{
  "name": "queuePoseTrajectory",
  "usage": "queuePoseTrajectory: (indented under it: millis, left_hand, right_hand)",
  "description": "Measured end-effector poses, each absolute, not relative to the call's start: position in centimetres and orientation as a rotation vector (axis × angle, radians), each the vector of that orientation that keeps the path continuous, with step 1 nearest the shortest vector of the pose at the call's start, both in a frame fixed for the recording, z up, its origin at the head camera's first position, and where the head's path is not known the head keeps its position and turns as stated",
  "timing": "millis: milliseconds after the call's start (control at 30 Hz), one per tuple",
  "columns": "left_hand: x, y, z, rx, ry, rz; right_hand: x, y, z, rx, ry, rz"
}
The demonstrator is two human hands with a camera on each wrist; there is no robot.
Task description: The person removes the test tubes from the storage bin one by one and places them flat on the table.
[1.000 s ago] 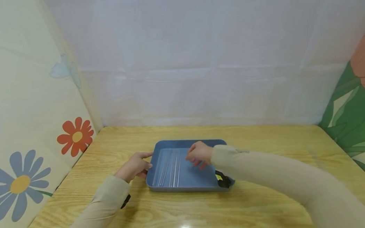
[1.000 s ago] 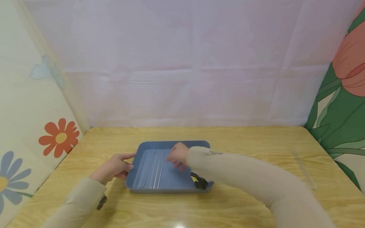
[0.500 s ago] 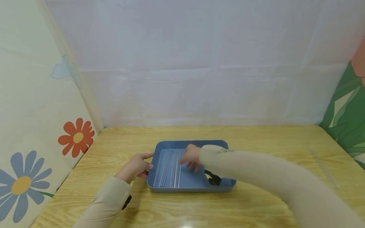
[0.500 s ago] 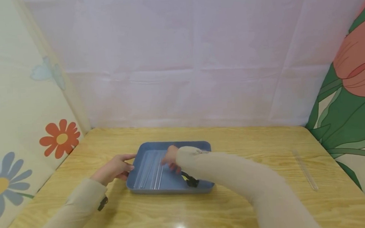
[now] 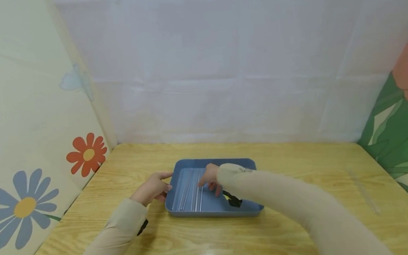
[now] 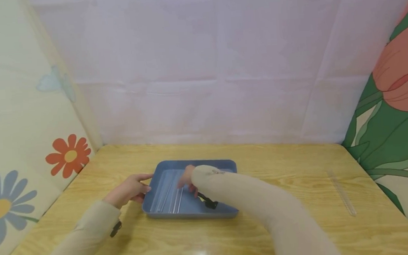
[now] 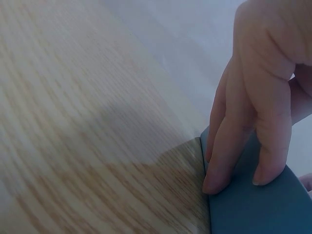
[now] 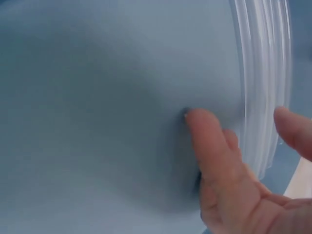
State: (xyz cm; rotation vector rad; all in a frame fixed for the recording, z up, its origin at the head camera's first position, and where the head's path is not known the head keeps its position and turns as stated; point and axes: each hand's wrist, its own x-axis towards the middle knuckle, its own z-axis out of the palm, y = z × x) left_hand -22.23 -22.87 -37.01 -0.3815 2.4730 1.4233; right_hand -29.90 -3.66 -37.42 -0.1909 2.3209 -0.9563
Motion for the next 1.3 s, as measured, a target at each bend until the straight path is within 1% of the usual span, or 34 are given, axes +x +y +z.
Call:
queuePoseTrajectory:
  millis: [200, 533, 1033, 1167, 1300]
  left_hand:
    - [-22.2, -22.8, -37.0, -0.378, 2.468, 1.419]
    - [-22.3, -22.8, -36.7, -0.367, 2.477, 1.414]
    - [-22.1, -22.7, -36.9, -0.360, 2.499, 1.398]
    - [-22.3, -22.6, -37.0, -0.385, 2.495, 1.393]
    - [-22.3, -22.6, -37.0, -0.389, 2.495, 1.385]
  right_hand:
    - [-29.7, -3.6, -37.0, -0.236, 2.346, -0.898]
    - [-32.0, -5.0, -39.8, -0.240, 2.377, -0.821]
    - [-32.6, -4.6, -40.1, -0.202, 2.395, -0.856]
    - [-32.5, -3.9, -39.3, -0.148, 2.303, -0.963]
    - [-31.1, -2.8, -37.4, -0.108, 2.214, -1.071]
